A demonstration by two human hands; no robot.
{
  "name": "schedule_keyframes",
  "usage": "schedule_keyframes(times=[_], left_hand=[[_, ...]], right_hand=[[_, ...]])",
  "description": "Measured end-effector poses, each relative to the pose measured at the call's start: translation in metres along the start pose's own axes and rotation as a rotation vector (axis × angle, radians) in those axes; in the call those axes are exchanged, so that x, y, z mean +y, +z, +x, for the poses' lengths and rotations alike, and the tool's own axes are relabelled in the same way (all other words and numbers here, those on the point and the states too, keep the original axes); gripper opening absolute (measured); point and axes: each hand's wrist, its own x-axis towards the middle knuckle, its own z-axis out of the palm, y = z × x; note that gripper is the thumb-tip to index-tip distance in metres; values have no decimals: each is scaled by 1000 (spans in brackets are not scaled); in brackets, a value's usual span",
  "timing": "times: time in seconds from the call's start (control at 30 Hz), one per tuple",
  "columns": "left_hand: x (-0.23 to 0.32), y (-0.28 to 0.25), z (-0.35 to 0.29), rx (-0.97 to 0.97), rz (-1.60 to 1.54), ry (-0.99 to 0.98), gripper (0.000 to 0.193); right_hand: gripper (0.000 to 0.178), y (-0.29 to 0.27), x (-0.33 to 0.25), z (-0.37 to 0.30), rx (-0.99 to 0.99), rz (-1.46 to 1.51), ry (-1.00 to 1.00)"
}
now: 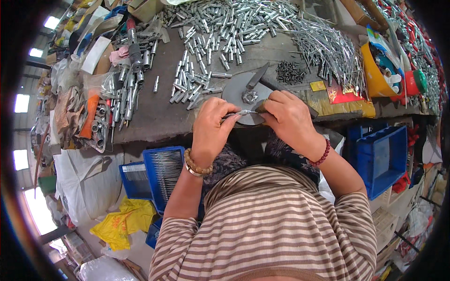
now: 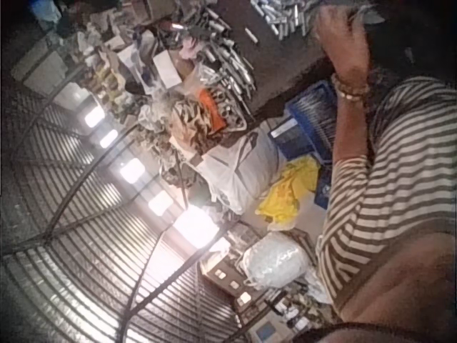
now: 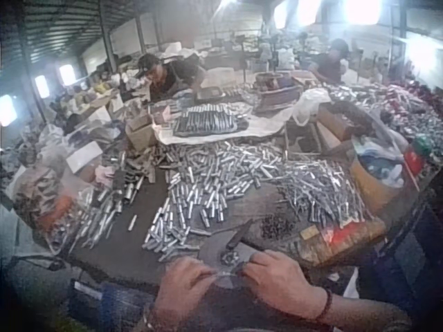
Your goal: The person assembles metal parts by inserting rods into metal tubes, tapping them with a small hammer against a metal disc, and placing the assembled pieces into a blue tray.
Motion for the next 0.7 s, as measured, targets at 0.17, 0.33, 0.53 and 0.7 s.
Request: schedule_keyframes(times=[0.17, 0.33, 0.53, 0.7], left_hand=[[-5, 0, -1, -14, -49, -30, 15], [-7, 3, -2, 9, -85, -26, 16], [-3, 6, -2, 36, -87, 14, 11], [2, 4, -3, 41, -76, 3, 11]], right_hand=[[16, 1, 4, 3, 6, 12, -39], [13, 4, 10, 5, 4, 32, -93], [12, 9, 5, 3, 48, -25, -166], [14, 1, -2, -7, 98, 5, -44]])
